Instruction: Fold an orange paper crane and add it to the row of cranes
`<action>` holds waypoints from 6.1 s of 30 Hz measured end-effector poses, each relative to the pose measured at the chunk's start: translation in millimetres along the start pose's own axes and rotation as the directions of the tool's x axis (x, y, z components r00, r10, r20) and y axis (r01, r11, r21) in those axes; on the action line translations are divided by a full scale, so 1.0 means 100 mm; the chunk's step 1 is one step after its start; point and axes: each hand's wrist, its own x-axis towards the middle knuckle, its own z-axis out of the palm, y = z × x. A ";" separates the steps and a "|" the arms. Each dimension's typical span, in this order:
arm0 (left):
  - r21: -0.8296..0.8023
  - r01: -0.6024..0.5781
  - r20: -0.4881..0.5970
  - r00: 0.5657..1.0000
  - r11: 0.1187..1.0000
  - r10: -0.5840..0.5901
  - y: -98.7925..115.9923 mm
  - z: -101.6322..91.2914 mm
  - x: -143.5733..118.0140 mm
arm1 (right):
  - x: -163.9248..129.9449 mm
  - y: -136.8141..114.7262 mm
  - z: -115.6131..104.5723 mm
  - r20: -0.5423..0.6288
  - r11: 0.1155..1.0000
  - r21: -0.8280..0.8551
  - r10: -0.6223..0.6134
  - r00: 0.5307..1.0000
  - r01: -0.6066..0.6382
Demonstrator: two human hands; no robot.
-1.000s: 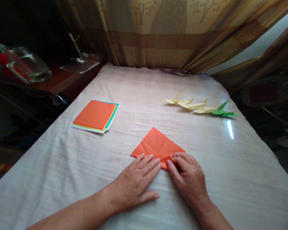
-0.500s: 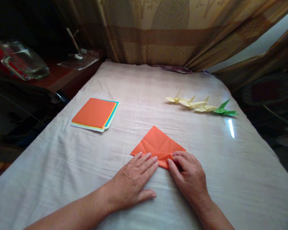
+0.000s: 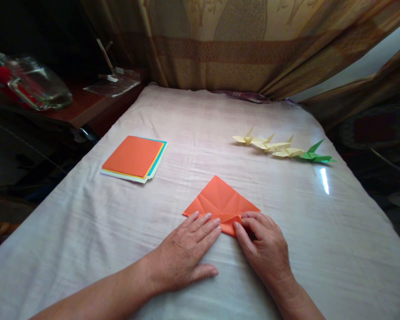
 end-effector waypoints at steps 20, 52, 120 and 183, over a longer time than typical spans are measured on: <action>0.065 -0.005 0.011 1.000 0.998 0.005 -0.01 0.03 0.00 | 0.02 -0.04 0.01 0.000 0.998 -0.012 0.056 0.998 -0.056; 0.147 -0.009 0.004 1.000 0.989 0.008 0.01 0.05 0.01 | -0.01 -0.05 -0.01 -0.018 0.989 -0.133 -0.070 0.997 0.068; 0.338 -0.031 0.007 1.000 0.941 0.030 -0.37 -0.27 -0.10 | -0.40 -0.13 -0.11 0.444 0.922 -0.267 -0.140 0.885 0.280; 0.434 0.119 -0.390 0.919 0.893 0.067 0.15 -0.15 0.19 | -0.28 -0.36 -0.09 0.031 0.983 -0.156 -0.097 0.995 0.101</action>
